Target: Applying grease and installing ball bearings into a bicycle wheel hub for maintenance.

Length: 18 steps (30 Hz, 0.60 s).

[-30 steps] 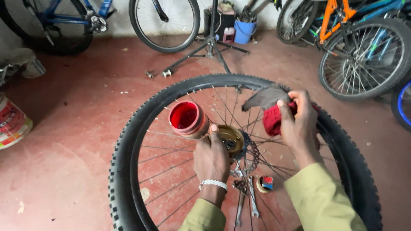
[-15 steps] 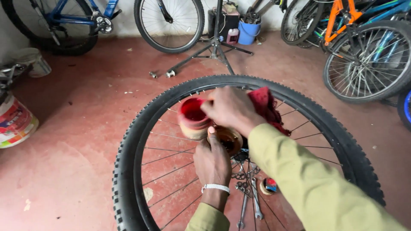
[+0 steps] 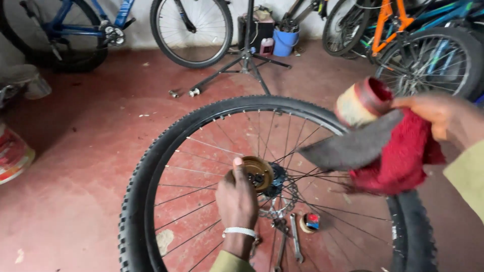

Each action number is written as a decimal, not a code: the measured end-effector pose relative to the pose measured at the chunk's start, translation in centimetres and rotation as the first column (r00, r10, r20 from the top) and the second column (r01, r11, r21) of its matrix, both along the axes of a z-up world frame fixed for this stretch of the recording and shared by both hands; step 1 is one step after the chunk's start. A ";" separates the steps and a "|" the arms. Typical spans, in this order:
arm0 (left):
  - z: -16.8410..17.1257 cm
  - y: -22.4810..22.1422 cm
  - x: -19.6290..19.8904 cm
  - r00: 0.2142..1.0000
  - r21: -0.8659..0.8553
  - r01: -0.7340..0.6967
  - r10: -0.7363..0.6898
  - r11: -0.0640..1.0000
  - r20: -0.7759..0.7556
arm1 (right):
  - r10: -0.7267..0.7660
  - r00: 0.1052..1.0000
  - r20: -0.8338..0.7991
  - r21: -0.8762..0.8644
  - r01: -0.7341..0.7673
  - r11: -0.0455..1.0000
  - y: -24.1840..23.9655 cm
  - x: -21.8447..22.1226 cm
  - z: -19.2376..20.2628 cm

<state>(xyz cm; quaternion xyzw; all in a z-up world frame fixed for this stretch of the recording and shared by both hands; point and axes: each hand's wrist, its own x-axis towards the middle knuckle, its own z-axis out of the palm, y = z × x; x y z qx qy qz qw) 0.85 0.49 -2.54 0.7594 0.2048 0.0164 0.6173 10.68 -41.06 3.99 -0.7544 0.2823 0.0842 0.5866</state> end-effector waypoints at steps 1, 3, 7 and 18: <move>0.4 -0.3 0.0 1.000 -0.005 0.010 -0.010 1.000 0.002 | -0.010 1.000 0.002 -0.005 0.010 1.000 1.3 -1.6 0.9; 1.0 -0.3 -0.3 0.999 -0.079 -0.025 0.023 0.997 -0.023 | -0.042 0.992 0.118 -0.323 0.079 0.943 4.6 -4.7 2.1; 2.4 -0.3 -0.5 0.998 -0.168 0.000 -0.010 0.986 -0.054 | 0.058 0.989 0.136 -0.527 0.023 0.850 10.1 -7.5 2.6; 2.2 0.1 0.1 0.992 -0.320 -0.022 -0.020 0.947 -0.126 | 0.226 0.956 -0.190 -0.474 -0.290 0.831 21.7 -14.4 1.7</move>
